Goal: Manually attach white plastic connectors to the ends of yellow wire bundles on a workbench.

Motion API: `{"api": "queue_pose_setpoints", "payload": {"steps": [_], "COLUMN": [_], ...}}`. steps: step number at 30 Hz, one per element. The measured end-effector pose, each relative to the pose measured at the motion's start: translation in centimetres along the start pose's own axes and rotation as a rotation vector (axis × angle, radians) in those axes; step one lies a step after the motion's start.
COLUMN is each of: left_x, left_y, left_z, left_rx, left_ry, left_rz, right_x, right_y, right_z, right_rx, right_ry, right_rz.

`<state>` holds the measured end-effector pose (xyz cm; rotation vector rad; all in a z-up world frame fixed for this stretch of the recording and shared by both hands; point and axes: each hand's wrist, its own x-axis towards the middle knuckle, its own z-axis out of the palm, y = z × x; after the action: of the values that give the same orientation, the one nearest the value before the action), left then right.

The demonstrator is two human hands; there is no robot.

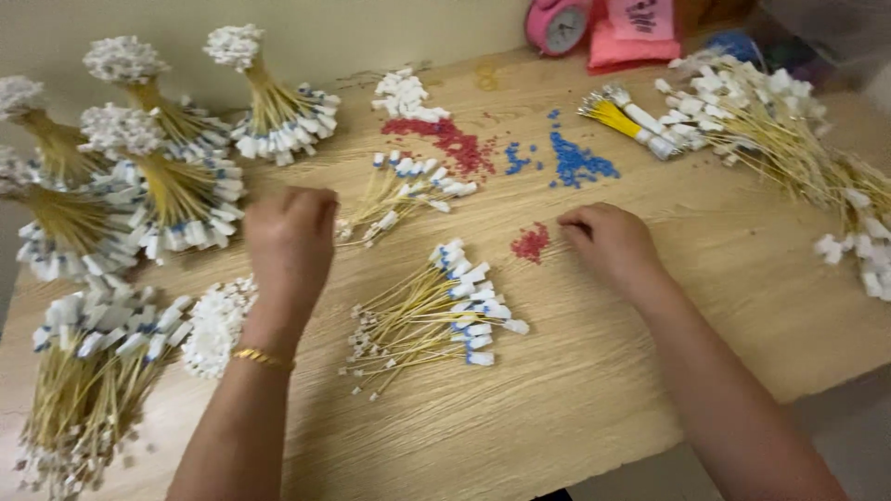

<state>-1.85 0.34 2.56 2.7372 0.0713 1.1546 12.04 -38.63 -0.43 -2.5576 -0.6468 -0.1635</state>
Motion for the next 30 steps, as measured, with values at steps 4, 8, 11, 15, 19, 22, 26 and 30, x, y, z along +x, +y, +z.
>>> {"api": "queue_pose_setpoints", "payload": {"steps": [4,8,11,15,19,22,26,30], "left_x": [0.6,-0.7,-2.0,-2.6,-2.7,-2.8,-3.8,-4.3], "left_y": [2.1,0.9,-0.3,-1.1,-1.1,-0.9,-2.0,-2.0], "left_z": [-3.7,-4.6,-5.1,-7.2,-8.4,-8.4,-7.7,-7.6], "left_rx": [-0.086,-0.047,-0.052,-0.057,-0.088,-0.177,-0.716,-0.765], "left_ry": [0.146,0.139,0.115,0.199,0.256,0.293,0.258,0.218], "left_rz": [0.002,-0.133,-0.236,-0.287,-0.283,-0.337,-0.724,-0.836], "right_x": [1.4,3.1,3.6,4.2,4.4,4.3,4.3,4.4], "right_y": [-1.6,-2.6,-3.4,-4.7,-5.4,-5.2,-4.8,-4.5], "right_z": [-0.4,0.3,0.4,0.0,0.3,0.7,0.6,-0.5], "right_rx": [-0.039,-0.037,-0.082,-0.194,-0.318,-0.366,-0.135,0.112], "right_ry": [-0.063,-0.143,-0.173,-0.236,-0.293,-0.286,-0.137,-0.060], "right_rz": [0.007,0.074,0.095,0.126,0.130,0.124,0.127,0.198]}}
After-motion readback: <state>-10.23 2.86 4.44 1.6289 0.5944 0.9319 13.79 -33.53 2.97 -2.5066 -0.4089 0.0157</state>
